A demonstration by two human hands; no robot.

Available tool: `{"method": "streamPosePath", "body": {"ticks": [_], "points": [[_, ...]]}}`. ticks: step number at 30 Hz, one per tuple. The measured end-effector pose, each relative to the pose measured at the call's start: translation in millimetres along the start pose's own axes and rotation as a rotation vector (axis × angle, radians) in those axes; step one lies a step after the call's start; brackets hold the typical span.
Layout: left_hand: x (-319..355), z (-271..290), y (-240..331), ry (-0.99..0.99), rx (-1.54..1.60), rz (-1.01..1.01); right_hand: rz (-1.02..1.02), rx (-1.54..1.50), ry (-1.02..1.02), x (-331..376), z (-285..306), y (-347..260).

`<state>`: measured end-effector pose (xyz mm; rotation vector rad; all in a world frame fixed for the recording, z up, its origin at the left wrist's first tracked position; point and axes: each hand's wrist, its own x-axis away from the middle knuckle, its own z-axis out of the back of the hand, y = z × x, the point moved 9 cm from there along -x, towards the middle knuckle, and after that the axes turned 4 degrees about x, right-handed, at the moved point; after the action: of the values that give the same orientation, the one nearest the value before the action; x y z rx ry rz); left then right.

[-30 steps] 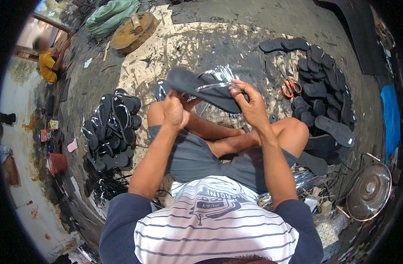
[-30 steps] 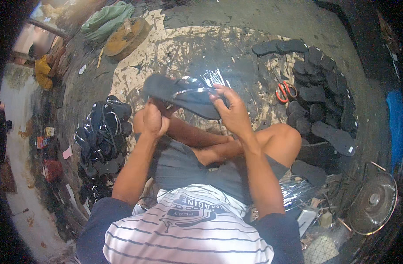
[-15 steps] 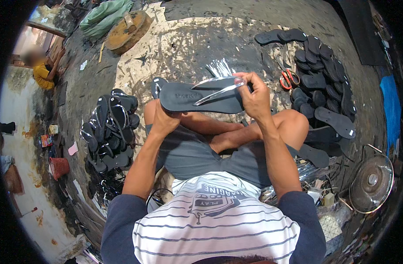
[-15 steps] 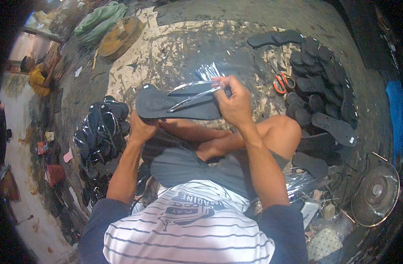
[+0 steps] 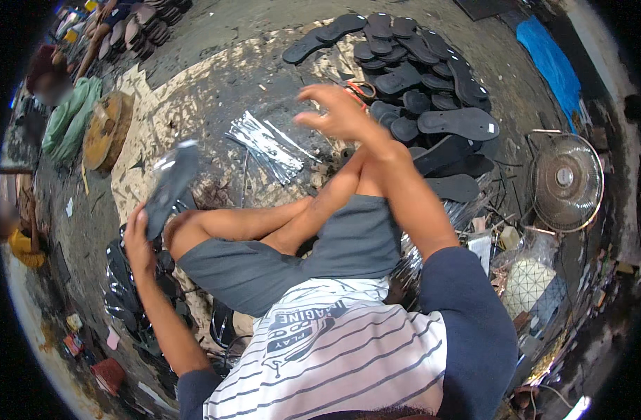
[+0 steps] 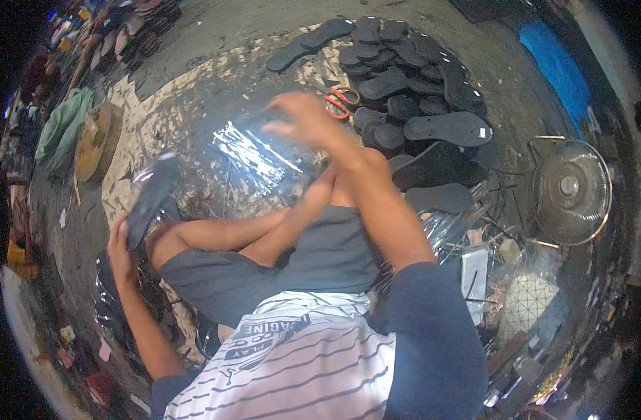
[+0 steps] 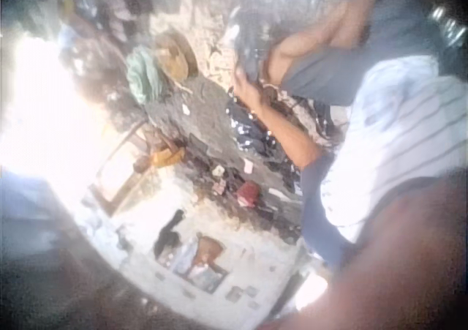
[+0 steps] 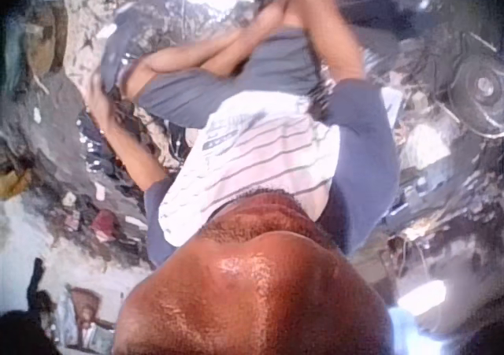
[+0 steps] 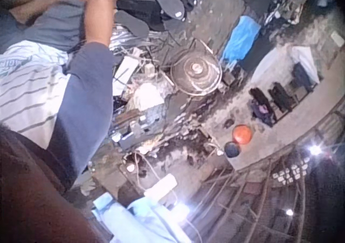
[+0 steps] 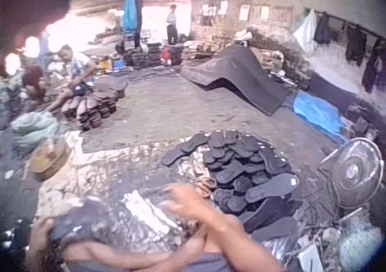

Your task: The person sits on the floor and assembles black sandals by inserting white straps into the sole. They use scissors to cut the straps to length and then press them into place on each sandal.

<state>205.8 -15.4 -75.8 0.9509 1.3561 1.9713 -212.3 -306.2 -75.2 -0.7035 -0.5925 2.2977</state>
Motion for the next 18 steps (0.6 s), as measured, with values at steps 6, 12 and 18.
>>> {"method": "streamPosePath", "body": {"ticks": [6, 12, 18], "points": [[40.5, 269.7, -134.3, 0.381, -0.624, 0.203, -0.351, 1.034, -0.314, 159.2, 116.0, 189.9], [21.6, 104.8, 6.8, 0.357, -0.694, -0.420, -0.294, 0.962, -0.438, 105.7, 80.8, 146.3], [1.2, -137.1, 2.3, -0.270, 0.496, 0.244, 0.471, -0.077, -0.069, 17.8, -27.5, -137.9]]}}
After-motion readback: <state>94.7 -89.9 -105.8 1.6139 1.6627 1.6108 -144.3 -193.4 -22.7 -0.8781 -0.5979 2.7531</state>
